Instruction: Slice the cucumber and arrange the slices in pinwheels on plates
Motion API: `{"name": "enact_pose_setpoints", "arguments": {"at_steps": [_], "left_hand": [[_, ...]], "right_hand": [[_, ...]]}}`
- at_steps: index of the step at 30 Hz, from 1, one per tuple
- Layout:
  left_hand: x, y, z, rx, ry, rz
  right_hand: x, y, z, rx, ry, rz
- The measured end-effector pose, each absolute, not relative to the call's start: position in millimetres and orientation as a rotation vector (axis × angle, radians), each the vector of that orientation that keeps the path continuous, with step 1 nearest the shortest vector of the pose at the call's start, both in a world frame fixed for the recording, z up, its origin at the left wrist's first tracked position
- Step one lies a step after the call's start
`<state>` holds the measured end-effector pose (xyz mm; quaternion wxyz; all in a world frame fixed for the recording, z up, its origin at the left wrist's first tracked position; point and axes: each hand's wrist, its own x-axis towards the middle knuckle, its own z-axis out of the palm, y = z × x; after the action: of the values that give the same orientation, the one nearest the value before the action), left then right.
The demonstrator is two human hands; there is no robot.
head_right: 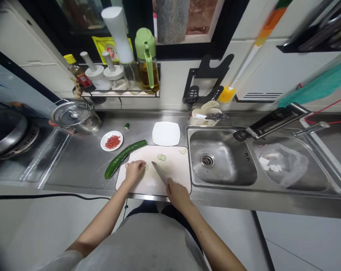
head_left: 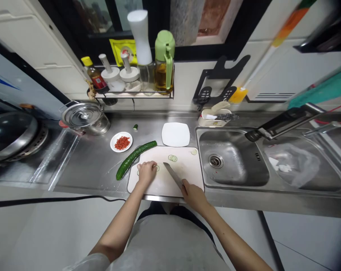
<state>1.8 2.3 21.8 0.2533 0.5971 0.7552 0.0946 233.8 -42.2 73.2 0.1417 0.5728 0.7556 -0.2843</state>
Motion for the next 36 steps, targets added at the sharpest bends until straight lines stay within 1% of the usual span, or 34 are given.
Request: {"name": "enact_pose_setpoints", "arguments": {"at_steps": [5,11,22,36], "left_hand": [[-2,-7,18,1.665,2.151,0.274],[-7,-12,16,1.597,2.160,0.295],[-11,-8,9,1.578,2.130,0.338],[-10,-7,16,1.583,2.082,0.315]], "right_hand": [[212,-39,76,1.524,2.192,-0.744],[197,-37,75,1.446,2.213,-0.686],[185,-33,78,1.421,2.175,-0.672],[179,-35,82,1.399,2.170,-0.610]]}}
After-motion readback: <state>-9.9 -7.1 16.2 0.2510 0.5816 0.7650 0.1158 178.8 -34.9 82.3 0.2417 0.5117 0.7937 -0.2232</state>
